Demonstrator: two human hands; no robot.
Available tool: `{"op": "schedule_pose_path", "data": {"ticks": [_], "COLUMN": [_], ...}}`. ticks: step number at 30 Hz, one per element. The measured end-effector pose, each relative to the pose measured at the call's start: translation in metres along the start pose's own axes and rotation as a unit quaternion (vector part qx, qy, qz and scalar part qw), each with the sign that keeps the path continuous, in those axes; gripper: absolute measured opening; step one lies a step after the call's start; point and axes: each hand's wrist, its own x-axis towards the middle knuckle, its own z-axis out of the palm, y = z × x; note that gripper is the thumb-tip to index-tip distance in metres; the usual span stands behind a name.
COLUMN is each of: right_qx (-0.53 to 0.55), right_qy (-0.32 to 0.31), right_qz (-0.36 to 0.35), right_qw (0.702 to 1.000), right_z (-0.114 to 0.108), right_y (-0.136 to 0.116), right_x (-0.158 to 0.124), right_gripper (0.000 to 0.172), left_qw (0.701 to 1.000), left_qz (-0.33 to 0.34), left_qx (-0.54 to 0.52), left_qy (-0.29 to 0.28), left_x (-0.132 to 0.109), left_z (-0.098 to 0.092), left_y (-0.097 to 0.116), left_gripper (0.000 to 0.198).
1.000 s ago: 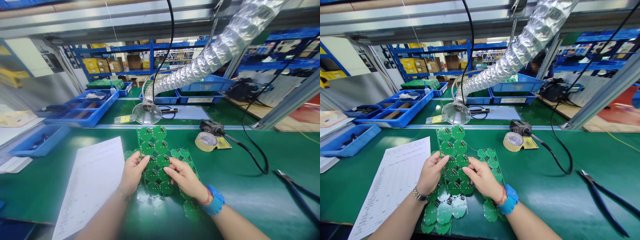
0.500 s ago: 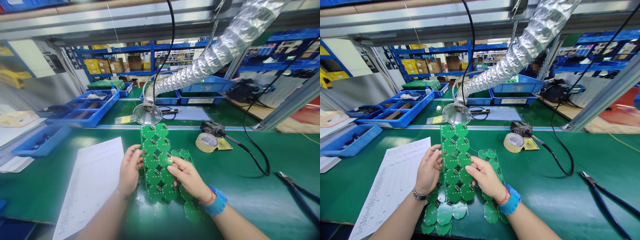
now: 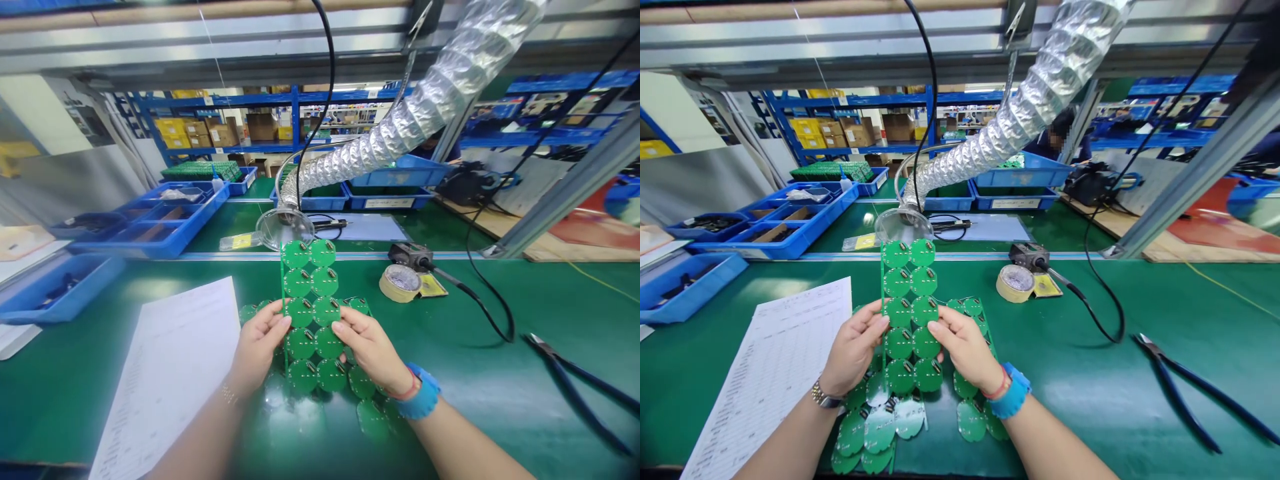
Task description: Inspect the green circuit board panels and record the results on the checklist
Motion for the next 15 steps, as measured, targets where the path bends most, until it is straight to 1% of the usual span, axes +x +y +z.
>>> {"op": "schedule_pose_path", "data": {"ticks": [3, 6, 8, 11, 15], "right_qx": [0.019, 0.017, -0.022, -0.111, -0.185], "right_qy": [-0.014, 0.001, 0.031, 0.082, 0.106], "right_qz": [-0.004, -0.006, -0.015, -0.035, -0.051], "right_qw": [1.0, 1.0, 0.999, 0.99, 0.976], "right_z": [-0.0001, 0.0006, 0.001, 0.0008, 0.0001], "right_y": [-0.001, -0.0038, -0.0056, -0.0061, -0.0039], "right_x": [0.0003, 0.0001, 0.0, -0.0002, -0.0001], "right_gripper": [0.027, 0.028, 0.031, 0.035, 0.034], "left_qw": [1.0, 1.0, 1.0, 0.998, 0.997], "left_qz": [0.005, 0.007, 0.011, 0.02, 0.023], "left_qx": [-0.011, -0.008, 0.011, 0.052, 0.078], "left_qy": [-0.01, -0.013, -0.012, -0.011, -0.013], "left_x": [0.0, 0.0, -0.0005, -0.0018, -0.003], "left_z": [0.0004, -0.0001, -0.0008, -0.0021, -0.0038], "left_y": [-0.0002, -0.0017, -0.0032, -0.0056, -0.0078], "left_gripper": [0.039, 0.04, 0.04, 0.039, 0.037]}}
